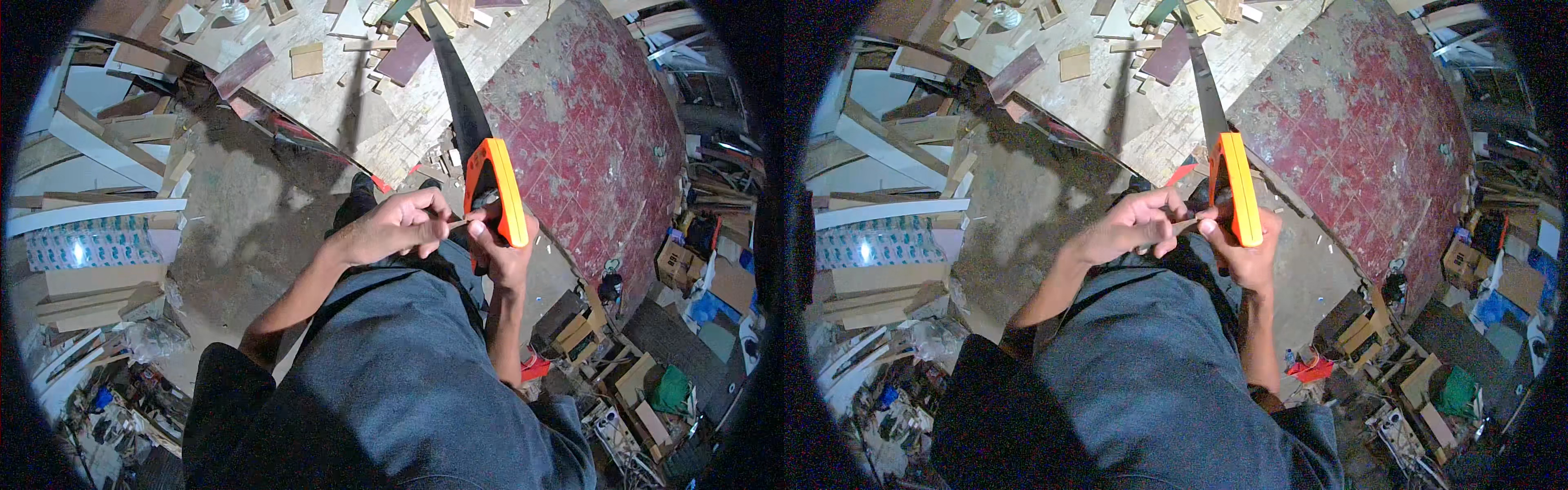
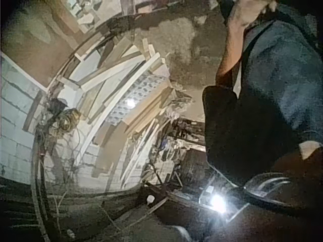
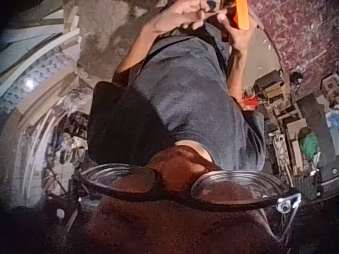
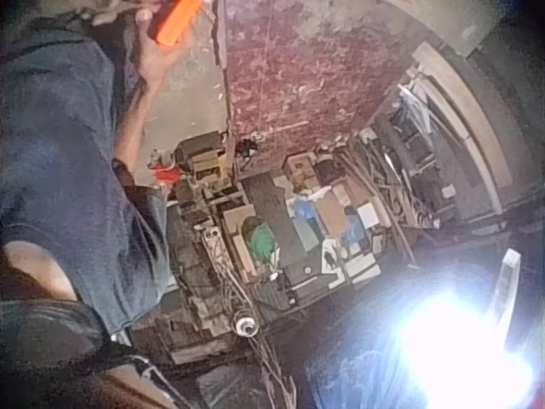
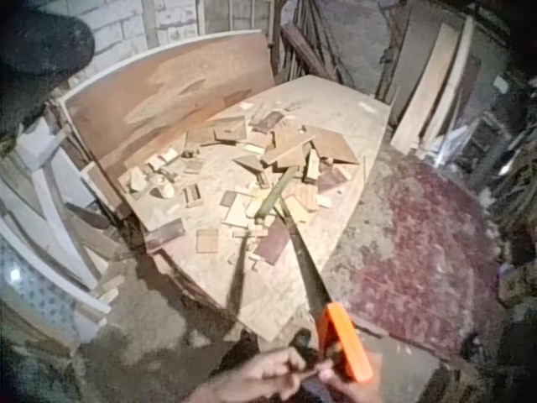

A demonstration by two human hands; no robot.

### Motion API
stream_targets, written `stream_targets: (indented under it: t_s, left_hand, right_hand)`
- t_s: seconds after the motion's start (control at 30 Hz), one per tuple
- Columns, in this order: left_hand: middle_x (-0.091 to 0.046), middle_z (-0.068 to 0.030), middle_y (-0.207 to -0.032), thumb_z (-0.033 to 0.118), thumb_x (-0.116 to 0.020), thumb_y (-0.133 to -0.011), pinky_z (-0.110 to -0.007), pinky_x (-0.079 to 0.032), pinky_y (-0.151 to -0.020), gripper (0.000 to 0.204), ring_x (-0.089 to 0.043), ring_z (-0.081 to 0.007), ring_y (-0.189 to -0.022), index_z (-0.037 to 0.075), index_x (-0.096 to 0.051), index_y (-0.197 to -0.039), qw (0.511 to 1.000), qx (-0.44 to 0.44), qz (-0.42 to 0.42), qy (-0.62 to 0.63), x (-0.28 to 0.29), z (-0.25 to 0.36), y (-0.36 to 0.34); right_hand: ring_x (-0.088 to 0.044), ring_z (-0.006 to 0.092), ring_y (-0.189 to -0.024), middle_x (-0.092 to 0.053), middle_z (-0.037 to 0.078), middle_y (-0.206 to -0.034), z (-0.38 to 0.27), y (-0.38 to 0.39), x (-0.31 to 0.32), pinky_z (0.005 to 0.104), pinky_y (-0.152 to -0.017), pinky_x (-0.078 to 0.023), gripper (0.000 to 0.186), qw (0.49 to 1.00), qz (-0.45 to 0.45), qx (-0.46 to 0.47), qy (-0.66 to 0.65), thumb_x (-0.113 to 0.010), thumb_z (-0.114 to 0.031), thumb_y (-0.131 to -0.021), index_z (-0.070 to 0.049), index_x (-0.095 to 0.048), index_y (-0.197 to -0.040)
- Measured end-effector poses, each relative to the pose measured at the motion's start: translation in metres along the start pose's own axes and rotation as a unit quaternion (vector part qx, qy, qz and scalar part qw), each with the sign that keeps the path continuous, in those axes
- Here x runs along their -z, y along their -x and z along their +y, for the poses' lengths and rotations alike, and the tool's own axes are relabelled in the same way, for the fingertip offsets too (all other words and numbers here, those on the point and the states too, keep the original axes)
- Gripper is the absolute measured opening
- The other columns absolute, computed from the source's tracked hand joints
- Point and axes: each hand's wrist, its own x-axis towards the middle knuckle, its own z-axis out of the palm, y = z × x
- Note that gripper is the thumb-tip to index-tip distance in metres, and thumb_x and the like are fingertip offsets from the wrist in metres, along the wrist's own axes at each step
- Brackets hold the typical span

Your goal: Measuring wood scraps with a ruler and cutting a piece with a hand saw in a workshop.

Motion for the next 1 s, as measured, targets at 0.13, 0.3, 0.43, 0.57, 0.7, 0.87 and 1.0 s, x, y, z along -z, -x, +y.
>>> stream_targets:
  t_s: [0.13,0.3,0.43,0.57,0.7,0.87,1.0]
  left_hand:
    - [-0.054,0.0017,-0.07,0.027,-0.058,-0.102,-0.023,-0.039,-0.054,0.024,-0.052,-0.0057,-0.061,0.005,-0.051,-0.096,0.993,-0.035,-0.023,-0.113,-0.004,0.019,0.003]
    - [-0.051,0.003,-0.068,0.025,-0.054,-0.104,-0.023,-0.042,-0.055,0.024,-0.052,-0.0055,-0.059,0.003,-0.05,-0.093,0.992,-0.026,-0.067,-0.101,0.003,0.023,0.002]
    - [-0.05,0.0028,-0.067,0.023,-0.052,-0.104,-0.024,-0.043,-0.055,0.025,-0.051,-0.0054,-0.058,0.004,-0.048,-0.09,0.991,-0.005,-0.081,-0.102,0.01,0.025,0.002]
    - [-0.049,0.0026,-0.067,0.024,-0.051,-0.105,-0.024,-0.043,-0.054,0.025,-0.051,-0.0051,-0.058,0.004,-0.047,-0.09,0.983,0.013,-0.099,-0.153,0.012,0.038,0.001]
    - [-0.05,0.002,-0.067,0.024,-0.051,-0.105,-0.024,-0.042,-0.054,0.024,-0.051,-0.005,-0.058,0.004,-0.048,-0.09,0.981,0.021,-0.104,-0.16,0.015,0.045,0.001]
    - [-0.05,0.002,-0.066,0.023,-0.051,-0.105,-0.024,-0.041,-0.054,0.024,-0.051,-0.0051,-0.058,0.005,-0.048,-0.09,0.985,0.005,-0.106,-0.136,0.016,0.043,0.0]
    - [-0.05,0.0024,-0.066,0.022,-0.051,-0.105,-0.024,-0.042,-0.055,0.023,-0.051,-0.0048,-0.058,0.005,-0.048,-0.09,0.981,-0.003,-0.106,-0.16,0.016,0.045,-0.002]
  right_hand:
    - [-0.053,0.0076,-0.052,-0.063,0.003,-0.067,0.006,0.0,0.001,0.0234,-0.046,-0.039,0.014,0.998,-0.011,-0.026,-0.061,-0.078,-0.007,-0.08,0.003,-0.07,-0.087]
    - [-0.051,0.0078,-0.048,-0.061,0.003,-0.064,0.005,0.002,-0.005,0.0242,-0.043,-0.037,0.02,0.996,-0.011,-0.031,-0.086,-0.077,-0.014,-0.081,0.003,-0.067,-0.085]
    - [-0.048,0.0074,-0.044,-0.058,0.001,-0.061,-0.003,0.001,-0.013,0.0244,-0.041,-0.034,0.019,0.991,-0.006,-0.082,-0.102,-0.075,-0.015,-0.083,0.002,-0.067,-0.085]
    - [-0.047,0.0072,-0.044,-0.057,0.001,-0.061,-0.003,-0.007,-0.014,0.0246,-0.041,-0.033,0.017,0.995,-0.024,-0.069,-0.068,-0.075,-0.014,-0.083,0.001,-0.067,-0.085]
    - [-0.048,0.0067,-0.049,-0.058,0.0,-0.063,-0.01,-0.011,-0.013,0.0245,-0.045,-0.034,0.015,0.989,-0.047,-0.108,-0.092,-0.074,-0.012,-0.081,0.0,-0.066,-0.083]
    - [-0.048,0.0068,-0.05,-0.056,-0.001,-0.063,-0.009,-0.014,-0.015,0.0253,-0.046,-0.036,0.015,0.992,-0.03,-0.093,-0.078,-0.073,-0.012,-0.081,0.0,-0.064,-0.081]
    - [-0.047,0.0073,-0.047,-0.056,-0.001,-0.063,-0.006,-0.02,-0.013,0.0258,-0.044,-0.035,0.015,0.998,-0.029,-0.051,-0.033,-0.071,-0.013,-0.083,-0.001,-0.062,-0.079]
